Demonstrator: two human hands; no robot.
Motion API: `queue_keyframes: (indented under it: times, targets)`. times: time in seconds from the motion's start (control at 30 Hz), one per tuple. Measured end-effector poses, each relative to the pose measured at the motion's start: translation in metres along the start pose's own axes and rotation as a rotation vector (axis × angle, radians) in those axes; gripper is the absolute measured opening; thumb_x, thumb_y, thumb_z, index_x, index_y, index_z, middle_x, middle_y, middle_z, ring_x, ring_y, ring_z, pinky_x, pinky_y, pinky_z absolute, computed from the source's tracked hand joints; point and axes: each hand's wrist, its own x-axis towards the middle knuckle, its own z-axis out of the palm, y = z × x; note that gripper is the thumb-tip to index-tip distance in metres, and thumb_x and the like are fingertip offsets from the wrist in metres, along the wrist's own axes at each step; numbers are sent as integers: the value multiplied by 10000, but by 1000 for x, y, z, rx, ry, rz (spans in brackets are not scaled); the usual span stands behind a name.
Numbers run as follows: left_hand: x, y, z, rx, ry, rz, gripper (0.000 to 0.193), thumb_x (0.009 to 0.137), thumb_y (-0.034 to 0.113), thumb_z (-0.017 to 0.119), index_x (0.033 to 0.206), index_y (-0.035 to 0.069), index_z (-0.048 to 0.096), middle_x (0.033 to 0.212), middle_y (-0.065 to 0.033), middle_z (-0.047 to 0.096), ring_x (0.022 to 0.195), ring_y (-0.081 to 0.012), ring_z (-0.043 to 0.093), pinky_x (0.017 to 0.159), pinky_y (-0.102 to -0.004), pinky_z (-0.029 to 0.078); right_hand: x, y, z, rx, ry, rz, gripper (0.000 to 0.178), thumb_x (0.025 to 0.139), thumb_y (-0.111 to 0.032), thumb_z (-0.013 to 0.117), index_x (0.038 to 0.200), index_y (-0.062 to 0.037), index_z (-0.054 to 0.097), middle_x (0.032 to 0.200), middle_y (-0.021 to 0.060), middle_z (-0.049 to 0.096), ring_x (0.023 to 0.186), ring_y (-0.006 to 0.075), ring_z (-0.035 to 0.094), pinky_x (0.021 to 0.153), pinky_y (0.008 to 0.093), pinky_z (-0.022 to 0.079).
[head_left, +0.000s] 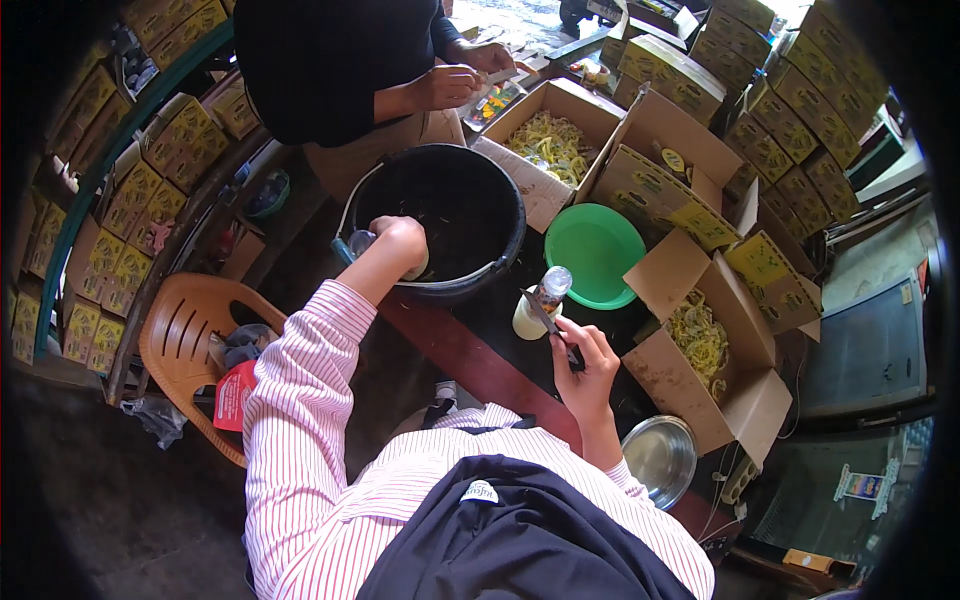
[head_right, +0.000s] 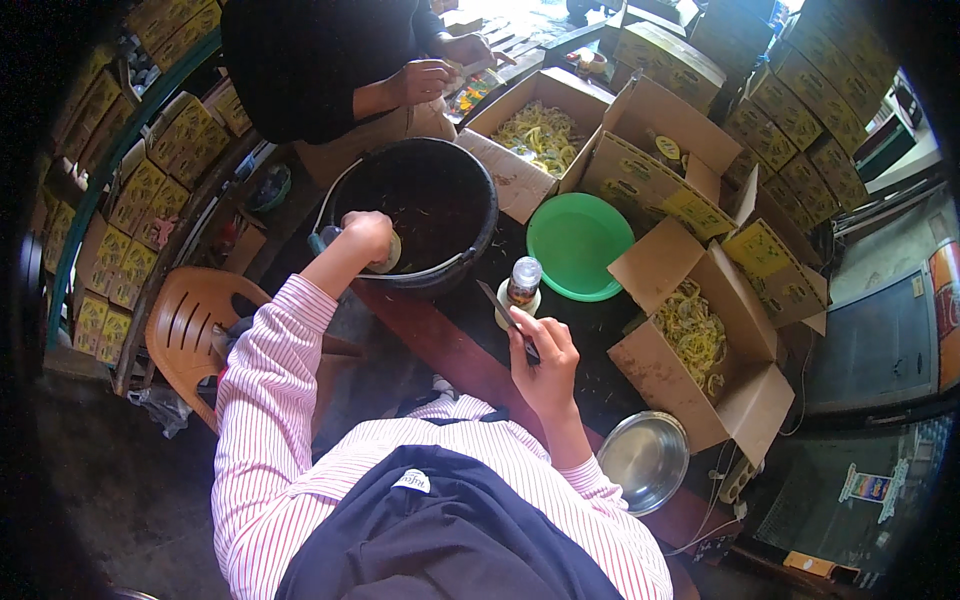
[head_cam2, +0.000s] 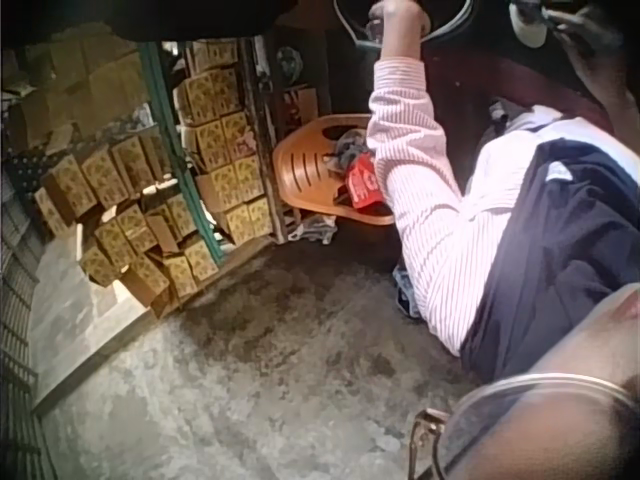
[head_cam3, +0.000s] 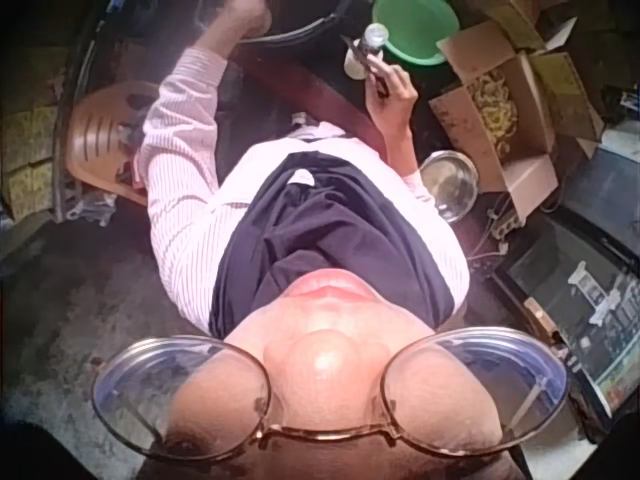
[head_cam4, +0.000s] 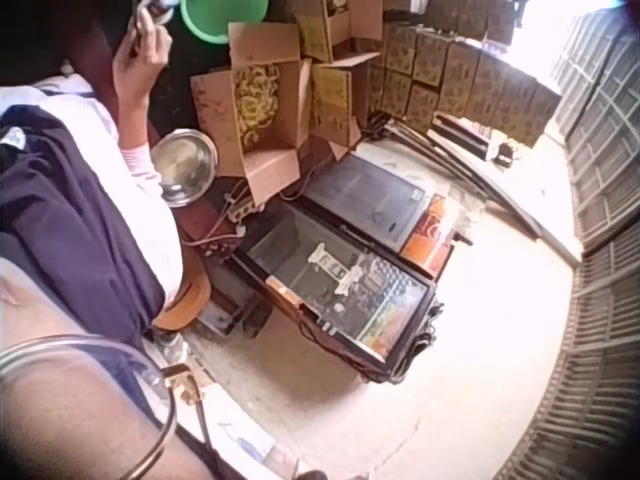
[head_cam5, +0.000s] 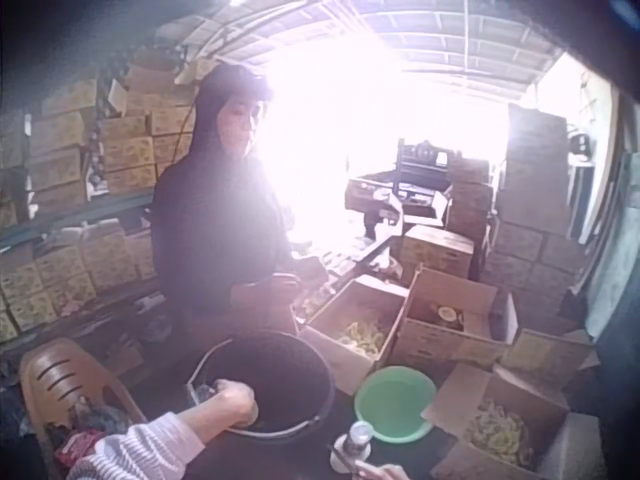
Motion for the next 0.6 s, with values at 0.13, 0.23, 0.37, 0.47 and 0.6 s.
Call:
queue_keyframes:
  times: [0.13, 0.23, 0.37, 0.47, 0.6]
  targets:
    - [-4, -3, -4, -45, -99, 40, 503, 602, 303, 765, 1015, 59, 615, 991, -99, 644, 926, -239, 624, 764, -385, 503, -2, 1, 0, -3, 3, -13, 268, 707, 27, 640, 961, -62, 639, 683, 64, 553, 617, 192, 522, 566, 285, 424]
    - [-3, -8, 5, -146, 112, 72, 513, 603, 318, 767, 1008, 50, 602, 970, -112, 645, 919, -256, 623, 760, -373, 504, -2, 0, 2, -1, 1, -18, 267, 706, 27, 641, 957, -62, 639, 685, 67, 555, 621, 195, 524, 570, 286, 426]
    - [1, -10, 8, -125, 68, 34, 522, 599, 329, 773, 1003, 46, 603, 978, -122, 640, 914, -266, 623, 761, -369, 503, -2, -2, 2, 3, -11, -23, 272, 703, 28, 642, 957, -67, 639, 688, 69, 557, 624, 197, 525, 574, 288, 428]
    - [-4, -8, -3, -98, 21, 48, 512, 611, 339, 769, 1005, 50, 618, 991, -117, 641, 926, -253, 623, 767, -360, 500, -2, -2, 2, 0, -8, -31, 277, 701, 29, 643, 960, -71, 639, 689, 70, 559, 622, 199, 525, 577, 290, 428]
    - [-8, -6, -1, -89, -63, 18, 490, 601, 336, 773, 973, 43, 647, 975, -118, 647, 915, -246, 628, 774, -354, 499, -2, -3, 2, 8, -11, -28, 281, 700, 31, 642, 962, -71, 639, 691, 71, 562, 621, 199, 525, 582, 292, 429]
